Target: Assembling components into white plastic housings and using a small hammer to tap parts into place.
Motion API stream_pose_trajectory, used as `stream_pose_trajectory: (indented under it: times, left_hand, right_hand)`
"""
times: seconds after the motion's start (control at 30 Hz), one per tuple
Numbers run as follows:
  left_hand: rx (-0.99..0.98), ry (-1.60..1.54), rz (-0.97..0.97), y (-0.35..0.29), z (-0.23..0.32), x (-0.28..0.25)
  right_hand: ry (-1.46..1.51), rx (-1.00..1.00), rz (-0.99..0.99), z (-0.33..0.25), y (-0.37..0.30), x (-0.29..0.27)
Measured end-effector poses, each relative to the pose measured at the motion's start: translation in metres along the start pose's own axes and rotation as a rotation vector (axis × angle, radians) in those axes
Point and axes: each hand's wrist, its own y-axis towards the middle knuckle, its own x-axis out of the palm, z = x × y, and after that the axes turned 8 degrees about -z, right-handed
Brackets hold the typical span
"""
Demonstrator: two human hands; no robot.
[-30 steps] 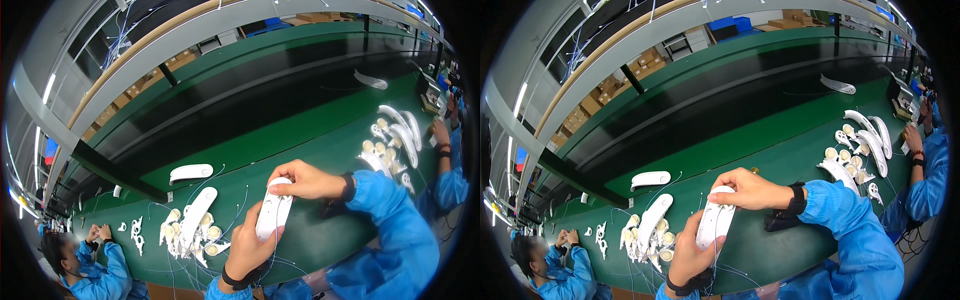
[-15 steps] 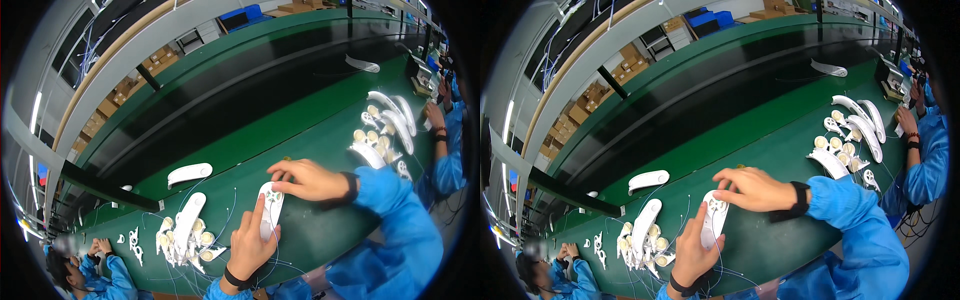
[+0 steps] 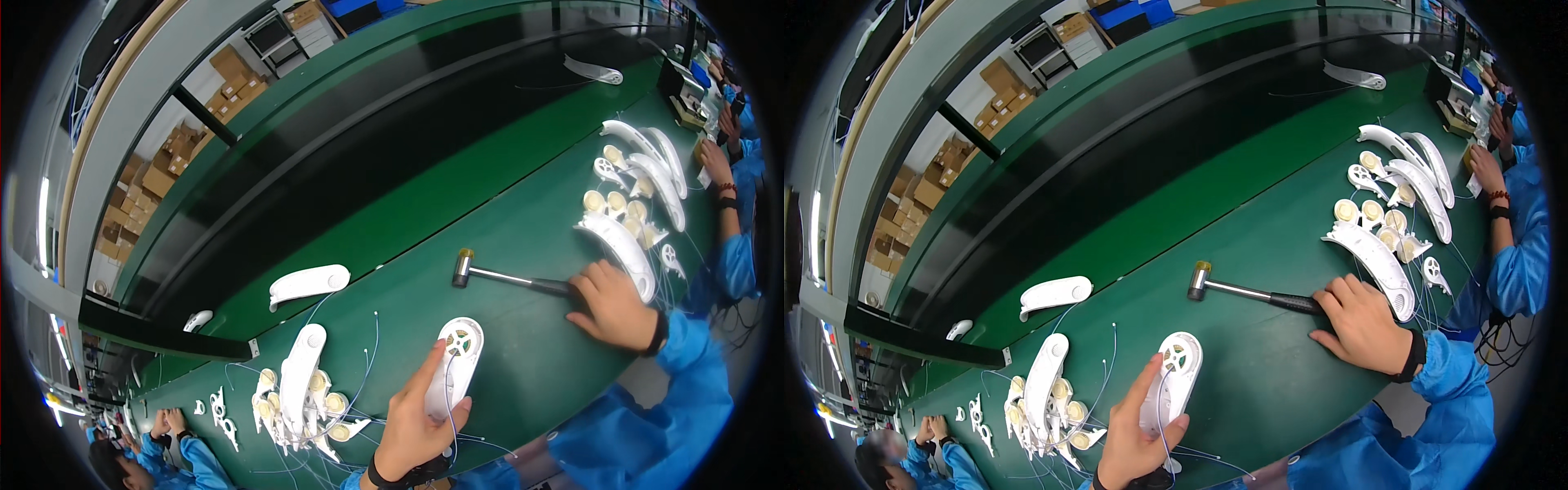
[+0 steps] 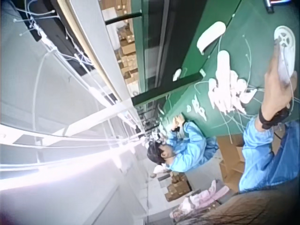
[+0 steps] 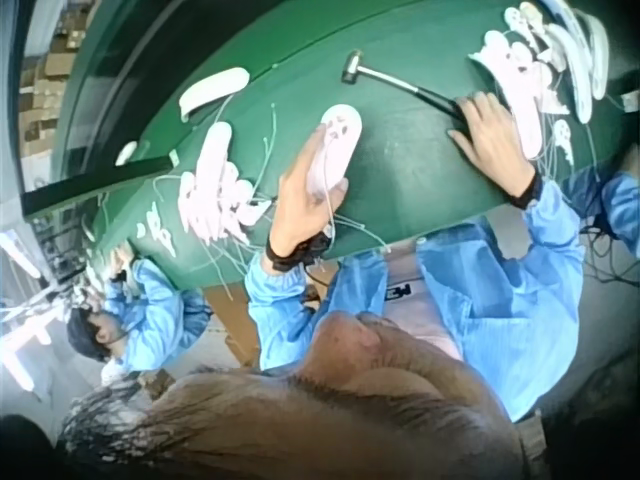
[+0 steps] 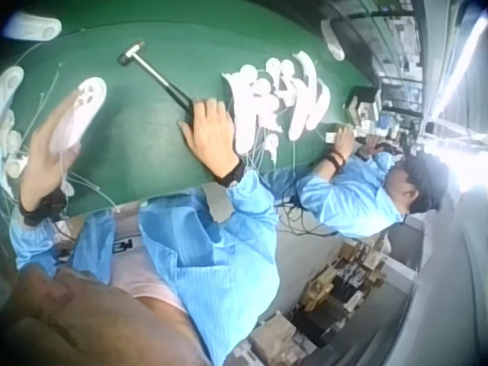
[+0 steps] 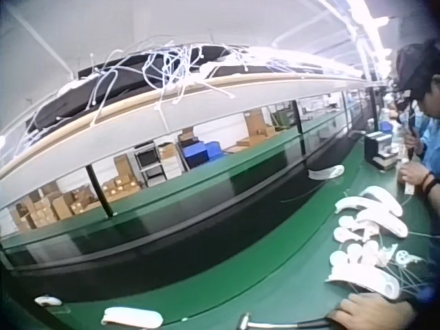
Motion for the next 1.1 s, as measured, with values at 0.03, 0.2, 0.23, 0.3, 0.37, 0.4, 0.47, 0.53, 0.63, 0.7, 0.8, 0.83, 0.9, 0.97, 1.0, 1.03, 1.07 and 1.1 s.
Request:
stream_pose_trajectory:
  times: [0.03,0.2,0.23,0.3,0.37,0.4,0.47,0.53,0.63,0.7,0.8,0.83,0.9,0.97,1.0,1.03,1.07,1.1]
  left_hand:
    - [-0.017,0.009,-0.011,0.001,0.000,-0.001]
    - [-0.160,0.299,-0.069,0.017,-0.012,0.001]
    - [-0.197,0.297,-0.100,0.022,-0.024,0.001]
    - [-0.282,0.286,-0.161,0.028,-0.041,-0.005]
    - [-0.295,0.264,-0.189,0.030,-0.042,-0.008]
    - [-0.260,0.280,-0.180,0.029,-0.043,-0.007]
    - [-0.223,0.296,-0.161,0.026,-0.045,-0.004]
    - [-0.205,0.298,-0.157,0.026,-0.046,-0.002]
    - [-0.200,0.295,-0.144,0.025,-0.047,-0.001]
    - [-0.211,0.295,-0.154,0.025,-0.046,-0.001]
    - [-0.230,0.303,-0.164,0.026,-0.042,-0.002]
    - [-0.237,0.306,-0.165,0.026,-0.042,-0.003]
    - [-0.252,0.301,-0.168,0.028,-0.041,-0.004]
    - [-0.257,0.304,-0.173,0.028,-0.040,-0.003]
    - [-0.252,0.309,-0.171,0.026,-0.041,-0.003]
    - [-0.247,0.315,-0.168,0.025,-0.041,-0.002]
    - [-0.248,0.320,-0.170,0.025,-0.041,-0.002]
    - [-0.248,0.329,-0.171,0.025,-0.041,-0.003]
  right_hand:
    - [-0.022,-0.011,0.025,0.001,0.004,-0.002]
    - [-0.043,-0.094,-0.044,0.013,0.022,0.026]
    - [-0.076,-0.103,-0.044,0.014,0.022,0.030]
    - [0.262,-0.012,-0.110,0.006,0.017,0.016]
    - [0.577,0.060,-0.288,0.003,0.012,0.000]
    - [0.746,0.063,-0.318,0.002,0.006,0.000]
    - [0.814,0.019,-0.334,-0.004,-0.007,-0.004]
    - [0.889,-0.004,-0.275,-0.010,-0.021,-0.003]
    - [1.010,-0.036,-0.084,-0.017,-0.029,-0.004]
    - [0.924,-0.032,-0.186,-0.020,-0.030,0.002]
    - [0.755,-0.021,-0.411,-0.021,-0.026,0.009]
    - [0.783,0.006,-0.368,-0.019,-0.026,0.009]
    - [0.841,0.065,-0.282,-0.016,-0.027,0.006]
    - [0.961,0.082,-0.227,-0.018,-0.029,0.009]
    - [0.986,0.088,-0.220,-0.020,-0.031,0.010]
    - [1.010,0.094,-0.214,-0.021,-0.033,0.010]
    - [0.916,0.070,-0.320,-0.022,-0.031,0.010]
    - [0.821,0.043,-0.421,-0.022,-0.027,0.010]
